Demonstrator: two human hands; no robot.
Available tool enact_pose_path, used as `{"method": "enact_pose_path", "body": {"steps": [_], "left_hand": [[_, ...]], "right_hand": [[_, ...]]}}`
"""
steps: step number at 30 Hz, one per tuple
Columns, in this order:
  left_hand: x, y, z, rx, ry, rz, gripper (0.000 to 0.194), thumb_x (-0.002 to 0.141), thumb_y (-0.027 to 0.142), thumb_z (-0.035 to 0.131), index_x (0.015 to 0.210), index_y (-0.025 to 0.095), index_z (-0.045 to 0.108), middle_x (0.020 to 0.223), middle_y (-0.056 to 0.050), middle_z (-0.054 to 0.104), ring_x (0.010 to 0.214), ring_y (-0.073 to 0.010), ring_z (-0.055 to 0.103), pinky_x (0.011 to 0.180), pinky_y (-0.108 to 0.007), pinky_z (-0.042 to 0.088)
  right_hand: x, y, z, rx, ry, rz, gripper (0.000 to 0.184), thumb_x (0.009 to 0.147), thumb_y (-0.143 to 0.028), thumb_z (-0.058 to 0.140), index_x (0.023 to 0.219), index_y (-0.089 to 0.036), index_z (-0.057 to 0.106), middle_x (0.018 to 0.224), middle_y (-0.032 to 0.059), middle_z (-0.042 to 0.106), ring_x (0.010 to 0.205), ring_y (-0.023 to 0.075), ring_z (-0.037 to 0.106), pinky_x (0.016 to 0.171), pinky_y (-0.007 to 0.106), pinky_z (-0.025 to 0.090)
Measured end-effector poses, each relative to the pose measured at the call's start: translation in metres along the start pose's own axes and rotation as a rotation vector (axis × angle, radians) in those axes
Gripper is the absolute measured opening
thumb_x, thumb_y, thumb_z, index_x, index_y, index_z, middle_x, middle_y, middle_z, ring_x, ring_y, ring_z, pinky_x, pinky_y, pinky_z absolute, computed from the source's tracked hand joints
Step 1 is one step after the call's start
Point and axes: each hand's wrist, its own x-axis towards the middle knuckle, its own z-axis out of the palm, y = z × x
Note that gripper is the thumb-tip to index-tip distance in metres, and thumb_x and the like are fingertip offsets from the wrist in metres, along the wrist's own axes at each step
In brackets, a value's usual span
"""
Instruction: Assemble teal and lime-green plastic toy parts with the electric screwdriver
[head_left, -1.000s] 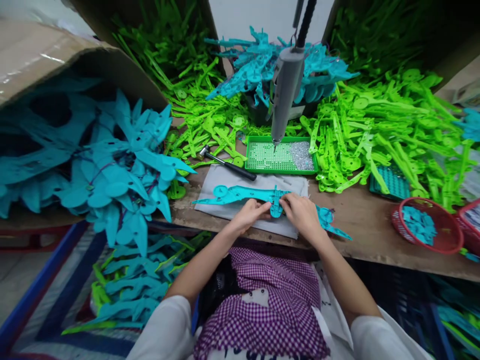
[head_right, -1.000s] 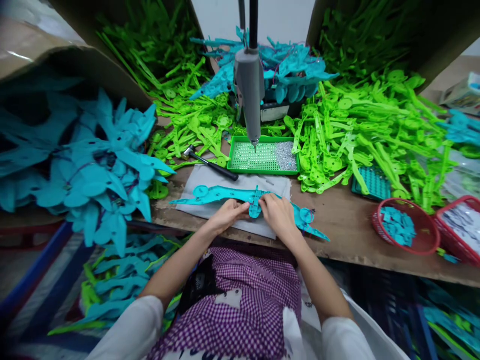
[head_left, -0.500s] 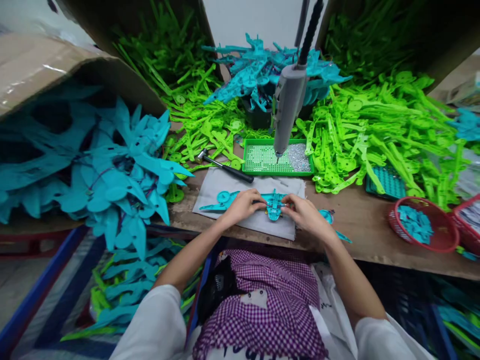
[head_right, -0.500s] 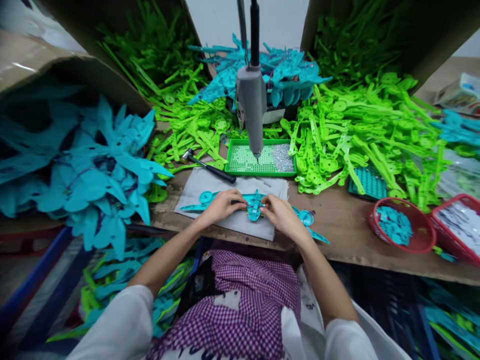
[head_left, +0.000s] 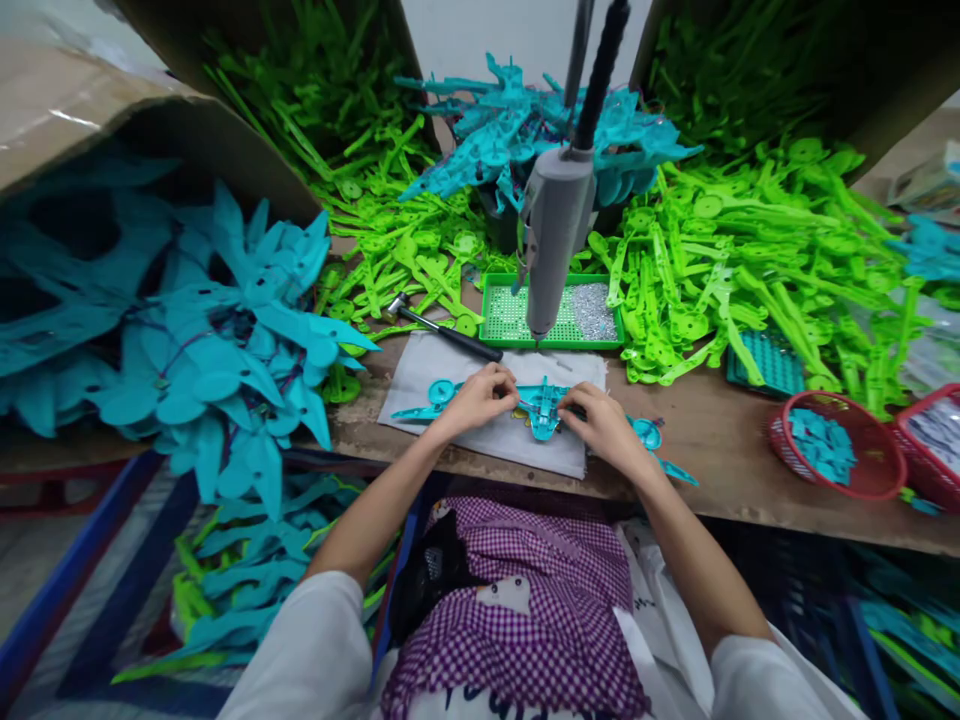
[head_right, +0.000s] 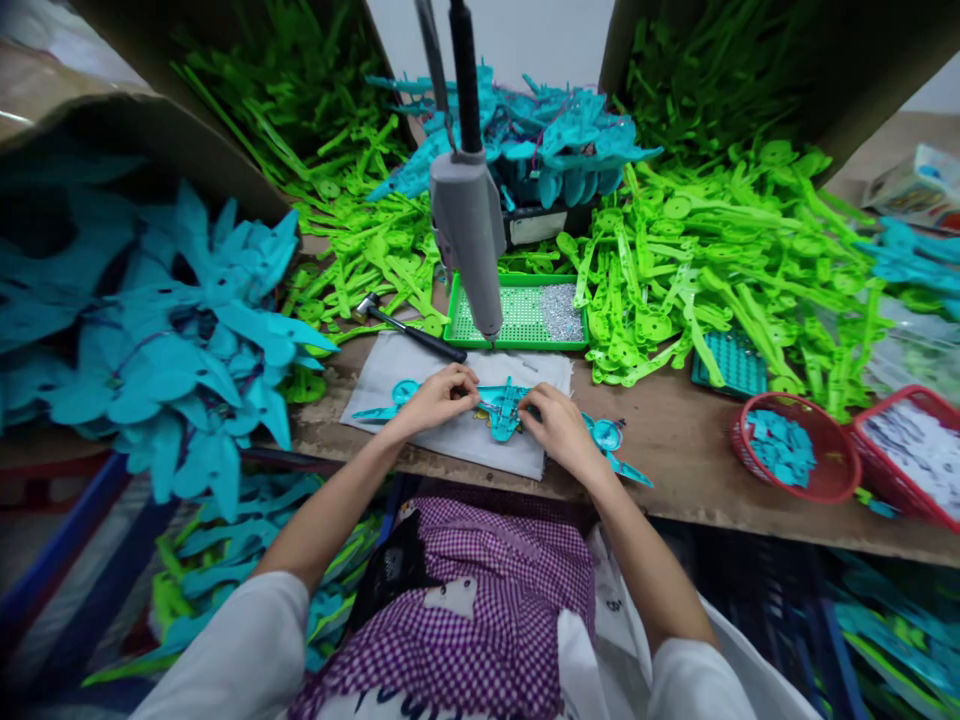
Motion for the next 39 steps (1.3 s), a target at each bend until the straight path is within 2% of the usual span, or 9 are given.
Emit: {"method": "enact_pose_path", "body": {"steps": [5, 12, 15, 20, 24, 27, 31, 35, 39], "left_hand": [[0.001, 0.001, 0.000, 0.012, 0.001, -0.004, 0.004, 0.073, 0.015, 0.060, 0.070, 0.016, 0.062, 0.095, -0.005, 0.058, 0.087, -0.0165, 0.058, 0.077, -0.030, 0.045], [0.001, -0.006, 0.000, -0.130, 0.038, -0.022, 0.004, 0.073, 0.015, 0.056, 0.068, 0.016, 0.057, 0.090, -0.004, 0.059, 0.082, -0.0155, 0.057, 0.070, -0.028, 0.046], [-0.002, -0.010, 0.003, -0.178, 0.118, -0.044, 0.007, 0.077, 0.021, 0.056, 0.072, 0.016, 0.058, 0.096, -0.006, 0.057, 0.087, -0.0165, 0.057, 0.068, -0.027, 0.047], [-0.004, -0.010, 0.008, -0.123, 0.221, -0.056, 0.010, 0.079, 0.025, 0.056, 0.074, 0.017, 0.059, 0.099, -0.007, 0.056, 0.094, -0.0190, 0.057, 0.063, -0.026, 0.048], [-0.003, -0.006, 0.006, -0.123, 0.187, -0.039, 0.009, 0.077, 0.022, 0.058, 0.070, 0.017, 0.057, 0.092, -0.005, 0.059, 0.091, -0.0182, 0.058, 0.070, -0.028, 0.048], [-0.009, 0.007, 0.005, -0.108, 0.143, 0.028, 0.010, 0.079, 0.022, 0.057, 0.071, 0.017, 0.056, 0.092, -0.005, 0.059, 0.090, -0.0174, 0.058, 0.075, -0.029, 0.048], [-0.018, 0.024, 0.005, 0.037, 0.110, 0.193, 0.007, 0.084, 0.023, 0.056, 0.080, 0.018, 0.057, 0.101, -0.007, 0.058, 0.097, -0.0177, 0.058, 0.087, -0.032, 0.045], [-0.017, 0.021, 0.003, 0.135, 0.181, 0.170, 0.007, 0.086, 0.022, 0.054, 0.080, 0.018, 0.056, 0.100, -0.007, 0.058, 0.096, -0.0178, 0.058, 0.086, -0.032, 0.045], [-0.020, 0.022, 0.006, 0.248, 0.146, 0.198, 0.007, 0.087, 0.023, 0.054, 0.084, 0.018, 0.058, 0.102, -0.008, 0.059, 0.098, -0.0189, 0.058, 0.087, -0.034, 0.044]], "right_hand": [[0.009, -0.001, -0.004, 0.061, -0.104, 0.004, 0.010, 0.087, -0.026, 0.057, 0.089, -0.020, 0.065, 0.093, 0.0047, 0.063, 0.090, 0.0179, 0.058, 0.081, 0.032, 0.042], [0.015, -0.008, 0.001, -0.015, -0.068, 0.120, 0.003, 0.082, -0.019, 0.061, 0.083, -0.018, 0.064, 0.086, 0.0031, 0.065, 0.082, 0.0168, 0.058, 0.075, 0.029, 0.041], [0.013, -0.006, -0.003, -0.030, -0.096, 0.045, 0.009, 0.086, -0.022, 0.057, 0.087, -0.019, 0.065, 0.089, 0.0041, 0.065, 0.085, 0.0178, 0.058, 0.078, 0.031, 0.042], [0.004, 0.005, -0.006, -0.040, -0.107, -0.131, 0.018, 0.092, -0.024, 0.049, 0.097, -0.020, 0.065, 0.100, 0.0065, 0.062, 0.094, 0.0180, 0.059, 0.085, 0.033, 0.047], [0.001, 0.006, -0.001, -0.264, -0.139, -0.254, 0.026, 0.095, -0.023, 0.042, 0.105, -0.019, 0.066, 0.106, 0.0099, 0.061, 0.097, 0.0213, 0.057, 0.087, 0.038, 0.049], [0.001, 0.006, 0.001, -0.384, -0.176, -0.309, 0.029, 0.094, -0.021, 0.042, 0.110, -0.018, 0.066, 0.108, 0.0114, 0.062, 0.095, 0.0229, 0.056, 0.084, 0.041, 0.050], [0.002, 0.011, -0.001, -0.311, -0.157, -0.338, 0.029, 0.094, -0.020, 0.043, 0.113, -0.020, 0.065, 0.107, 0.0103, 0.064, 0.098, 0.0214, 0.058, 0.085, 0.039, 0.051], [0.002, 0.015, -0.002, -0.314, -0.165, -0.339, 0.031, 0.094, -0.019, 0.042, 0.115, -0.022, 0.064, 0.106, 0.0086, 0.064, 0.097, 0.0205, 0.058, 0.084, 0.038, 0.051], [0.002, 0.013, -0.003, -0.341, -0.214, -0.350, 0.033, 0.091, -0.013, 0.043, 0.113, -0.023, 0.065, 0.100, 0.0084, 0.065, 0.093, 0.0207, 0.057, 0.081, 0.038, 0.051]]}}
